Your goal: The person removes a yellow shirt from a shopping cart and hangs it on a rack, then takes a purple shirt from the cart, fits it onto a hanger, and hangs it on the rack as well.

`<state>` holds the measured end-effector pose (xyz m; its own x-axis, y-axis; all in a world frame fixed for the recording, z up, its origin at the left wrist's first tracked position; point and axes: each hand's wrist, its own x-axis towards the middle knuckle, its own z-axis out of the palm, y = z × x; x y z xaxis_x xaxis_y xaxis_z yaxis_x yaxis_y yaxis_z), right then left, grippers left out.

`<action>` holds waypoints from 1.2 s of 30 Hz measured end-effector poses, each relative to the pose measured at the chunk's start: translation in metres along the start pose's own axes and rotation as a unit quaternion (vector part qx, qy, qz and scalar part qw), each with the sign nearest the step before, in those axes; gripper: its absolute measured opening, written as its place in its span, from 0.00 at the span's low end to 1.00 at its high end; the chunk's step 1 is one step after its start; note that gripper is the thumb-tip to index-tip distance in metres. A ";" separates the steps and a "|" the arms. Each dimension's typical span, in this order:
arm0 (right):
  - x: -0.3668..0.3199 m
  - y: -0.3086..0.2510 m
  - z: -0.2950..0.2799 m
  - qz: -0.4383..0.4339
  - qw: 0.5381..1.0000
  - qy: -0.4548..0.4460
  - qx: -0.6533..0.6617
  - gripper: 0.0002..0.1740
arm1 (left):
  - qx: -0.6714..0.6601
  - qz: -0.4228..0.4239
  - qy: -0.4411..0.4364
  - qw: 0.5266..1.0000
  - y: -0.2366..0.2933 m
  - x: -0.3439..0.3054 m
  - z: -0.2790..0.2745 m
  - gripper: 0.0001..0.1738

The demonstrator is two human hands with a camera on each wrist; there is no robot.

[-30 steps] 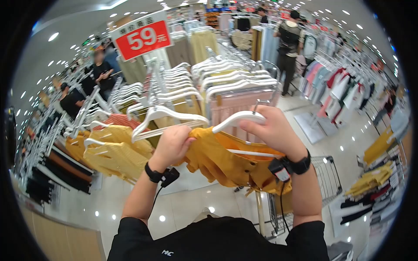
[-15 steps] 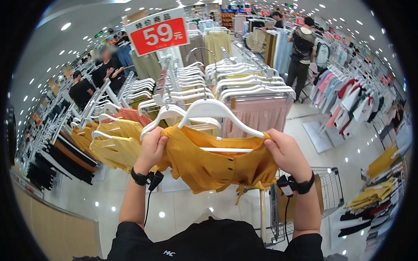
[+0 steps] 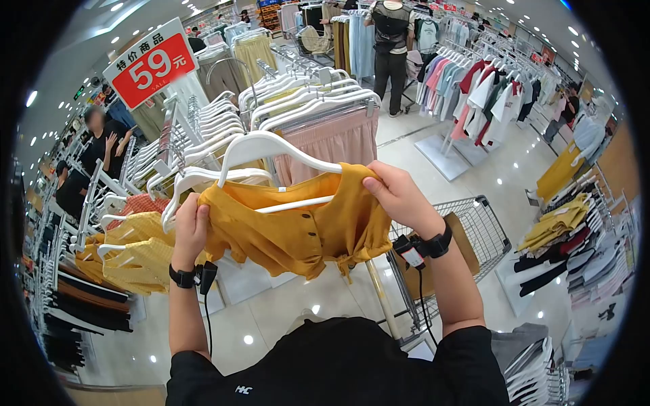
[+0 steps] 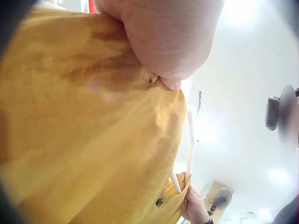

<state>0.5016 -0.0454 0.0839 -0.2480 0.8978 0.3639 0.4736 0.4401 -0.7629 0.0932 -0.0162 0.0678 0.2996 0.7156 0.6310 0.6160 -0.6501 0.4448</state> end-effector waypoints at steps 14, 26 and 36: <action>0.068 -0.105 -0.017 -0.214 0.968 0.077 -0.103 0.13 | 0.039 -0.007 0.145 0.989 0.031 0.014 -0.110 0.13; 0.080 -0.080 0.139 -0.191 0.973 -0.109 -0.075 0.09 | -0.004 -0.167 0.102 0.981 -0.041 -0.152 -0.114 0.11; 0.068 -0.123 0.341 -0.284 0.951 -0.109 -0.059 0.10 | 0.079 -0.294 0.133 0.943 -0.092 -0.302 -0.237 0.09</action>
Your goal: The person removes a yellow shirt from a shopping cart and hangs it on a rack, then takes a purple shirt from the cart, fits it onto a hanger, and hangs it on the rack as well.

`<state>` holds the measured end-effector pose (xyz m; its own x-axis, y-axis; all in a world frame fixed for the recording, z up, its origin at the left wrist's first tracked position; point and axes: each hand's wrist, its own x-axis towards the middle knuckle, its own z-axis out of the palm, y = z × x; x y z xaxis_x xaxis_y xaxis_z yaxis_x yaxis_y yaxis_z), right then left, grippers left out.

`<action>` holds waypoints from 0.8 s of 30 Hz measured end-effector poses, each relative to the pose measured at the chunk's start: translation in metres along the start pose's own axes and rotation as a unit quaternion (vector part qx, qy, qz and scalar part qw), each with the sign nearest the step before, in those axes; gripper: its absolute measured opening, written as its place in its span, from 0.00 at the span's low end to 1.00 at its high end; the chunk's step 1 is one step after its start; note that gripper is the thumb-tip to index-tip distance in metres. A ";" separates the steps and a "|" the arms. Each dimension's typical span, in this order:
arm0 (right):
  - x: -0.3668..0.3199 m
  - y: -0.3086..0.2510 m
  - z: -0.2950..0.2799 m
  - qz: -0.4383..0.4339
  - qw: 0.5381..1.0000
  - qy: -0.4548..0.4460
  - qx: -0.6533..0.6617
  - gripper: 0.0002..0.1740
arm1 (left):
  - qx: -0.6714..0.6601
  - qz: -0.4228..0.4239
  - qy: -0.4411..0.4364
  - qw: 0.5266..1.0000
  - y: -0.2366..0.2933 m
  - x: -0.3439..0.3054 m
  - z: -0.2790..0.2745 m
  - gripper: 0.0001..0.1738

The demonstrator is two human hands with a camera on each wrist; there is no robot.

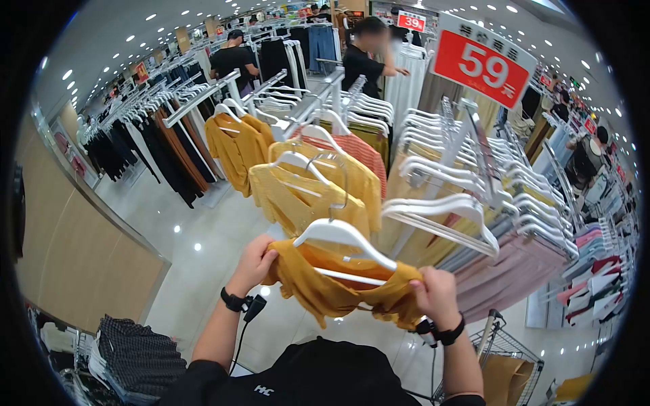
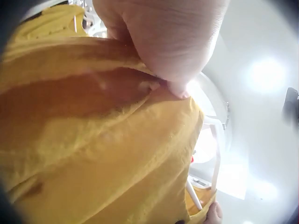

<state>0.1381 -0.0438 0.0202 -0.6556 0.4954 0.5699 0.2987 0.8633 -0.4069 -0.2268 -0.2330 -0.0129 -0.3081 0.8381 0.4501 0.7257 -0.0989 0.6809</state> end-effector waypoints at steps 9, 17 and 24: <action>0.096 -0.070 0.160 -0.055 0.996 0.003 0.074 0.10 | 0.006 -0.169 0.192 0.967 -0.122 -0.065 -0.112 0.20; 0.232 -0.124 0.299 -0.045 0.992 -0.009 0.118 0.14 | 0.005 -0.317 0.276 0.907 -0.174 -0.126 -0.134 0.18; 0.356 -0.135 0.399 0.022 0.984 0.063 0.163 0.18 | -0.060 -0.403 0.220 0.886 -0.197 -0.151 -0.127 0.13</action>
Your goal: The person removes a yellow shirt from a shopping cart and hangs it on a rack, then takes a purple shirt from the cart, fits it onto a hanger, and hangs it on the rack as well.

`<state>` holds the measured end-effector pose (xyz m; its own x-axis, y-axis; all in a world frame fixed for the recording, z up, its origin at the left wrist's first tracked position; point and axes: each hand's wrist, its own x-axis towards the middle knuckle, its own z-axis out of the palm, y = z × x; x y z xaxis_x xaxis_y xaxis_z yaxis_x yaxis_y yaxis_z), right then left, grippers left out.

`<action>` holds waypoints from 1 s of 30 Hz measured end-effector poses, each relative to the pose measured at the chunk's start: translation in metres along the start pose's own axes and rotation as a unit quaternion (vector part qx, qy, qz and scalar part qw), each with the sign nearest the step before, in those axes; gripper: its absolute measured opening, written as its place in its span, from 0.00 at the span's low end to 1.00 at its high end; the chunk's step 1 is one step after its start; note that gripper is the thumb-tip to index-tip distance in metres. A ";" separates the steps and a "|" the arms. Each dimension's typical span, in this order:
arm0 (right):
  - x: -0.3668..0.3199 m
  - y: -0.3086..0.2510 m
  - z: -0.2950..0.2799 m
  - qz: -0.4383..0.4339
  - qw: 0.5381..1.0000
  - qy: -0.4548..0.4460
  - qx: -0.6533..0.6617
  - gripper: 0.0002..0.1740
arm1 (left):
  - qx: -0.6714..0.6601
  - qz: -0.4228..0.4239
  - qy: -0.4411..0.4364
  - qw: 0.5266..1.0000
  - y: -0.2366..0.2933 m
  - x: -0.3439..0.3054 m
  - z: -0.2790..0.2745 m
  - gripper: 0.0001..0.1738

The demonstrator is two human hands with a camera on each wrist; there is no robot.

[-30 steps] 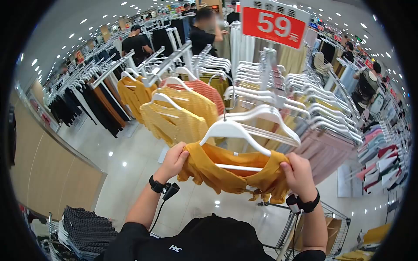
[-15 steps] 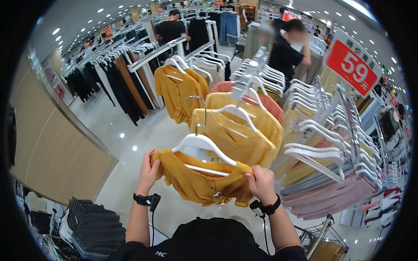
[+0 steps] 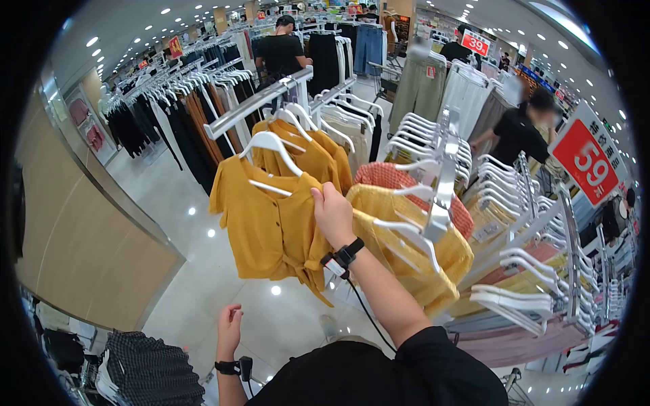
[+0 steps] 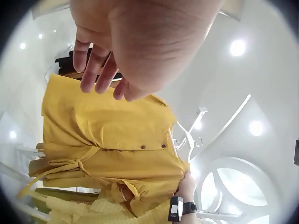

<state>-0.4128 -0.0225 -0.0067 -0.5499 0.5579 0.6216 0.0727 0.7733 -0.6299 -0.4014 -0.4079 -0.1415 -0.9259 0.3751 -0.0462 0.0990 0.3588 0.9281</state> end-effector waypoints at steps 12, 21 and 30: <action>0.088 0.070 0.088 -0.060 0.993 0.035 -0.093 0.16 | -0.016 -0.021 0.070 0.997 0.020 0.046 -0.013 0.11; 0.076 0.095 0.087 -0.016 0.984 0.036 -0.174 0.17 | -0.027 -0.070 0.032 0.997 0.025 0.046 -0.001 0.11; -0.044 -0.022 0.015 -0.222 0.934 -0.263 0.091 0.20 | -0.039 -0.027 -0.046 0.998 0.018 0.040 0.015 0.11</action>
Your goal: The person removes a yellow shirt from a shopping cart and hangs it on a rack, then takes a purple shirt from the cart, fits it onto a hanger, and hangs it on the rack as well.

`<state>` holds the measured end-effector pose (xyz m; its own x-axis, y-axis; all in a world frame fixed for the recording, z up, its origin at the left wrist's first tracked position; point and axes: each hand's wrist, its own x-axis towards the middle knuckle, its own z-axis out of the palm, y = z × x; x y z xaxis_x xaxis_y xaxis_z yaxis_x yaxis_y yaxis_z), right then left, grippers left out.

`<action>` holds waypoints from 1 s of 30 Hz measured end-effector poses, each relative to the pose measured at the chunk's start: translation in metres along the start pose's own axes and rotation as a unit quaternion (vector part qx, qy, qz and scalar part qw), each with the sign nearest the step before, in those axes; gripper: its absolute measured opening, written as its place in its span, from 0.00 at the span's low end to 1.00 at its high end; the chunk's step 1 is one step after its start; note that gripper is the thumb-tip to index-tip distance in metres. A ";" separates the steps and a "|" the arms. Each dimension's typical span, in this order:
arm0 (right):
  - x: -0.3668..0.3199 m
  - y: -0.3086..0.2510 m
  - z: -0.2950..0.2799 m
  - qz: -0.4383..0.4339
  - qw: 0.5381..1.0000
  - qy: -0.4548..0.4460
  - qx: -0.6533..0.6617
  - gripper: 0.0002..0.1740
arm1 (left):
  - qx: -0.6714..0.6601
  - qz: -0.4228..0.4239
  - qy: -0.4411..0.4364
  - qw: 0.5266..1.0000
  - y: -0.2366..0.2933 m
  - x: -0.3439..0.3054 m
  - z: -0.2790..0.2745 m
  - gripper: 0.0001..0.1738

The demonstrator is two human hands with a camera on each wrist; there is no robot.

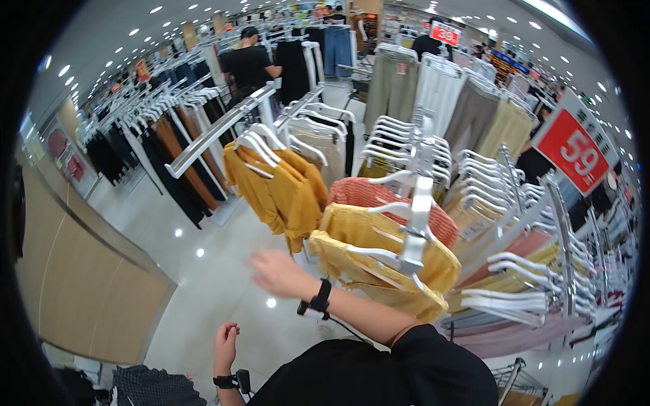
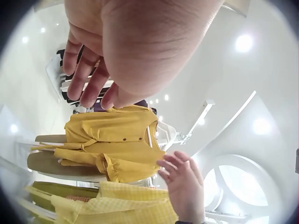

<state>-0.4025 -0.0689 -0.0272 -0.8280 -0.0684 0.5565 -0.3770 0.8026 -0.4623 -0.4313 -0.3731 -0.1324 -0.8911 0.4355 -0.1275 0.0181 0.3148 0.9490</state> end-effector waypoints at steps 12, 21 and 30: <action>-0.235 -0.047 -0.030 0.320 0.941 -0.055 0.092 0.14 | 0.051 0.001 -0.204 0.978 -0.018 -0.035 0.060 0.10; -0.359 -0.113 -0.084 0.483 0.874 0.052 0.019 0.14 | 0.062 0.085 -0.353 0.930 0.018 -0.045 0.148 0.10; -0.424 -0.156 -0.136 0.514 0.847 0.136 -0.019 0.14 | 0.039 0.121 -0.436 0.891 0.031 -0.079 0.228 0.11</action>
<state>0.0639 -0.0844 -0.0976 -0.5815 0.8134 0.0148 0.5032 0.3739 -0.7791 -0.2568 -0.2057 -0.1592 -0.1666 0.9775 -0.1296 0.2226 0.1653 0.9608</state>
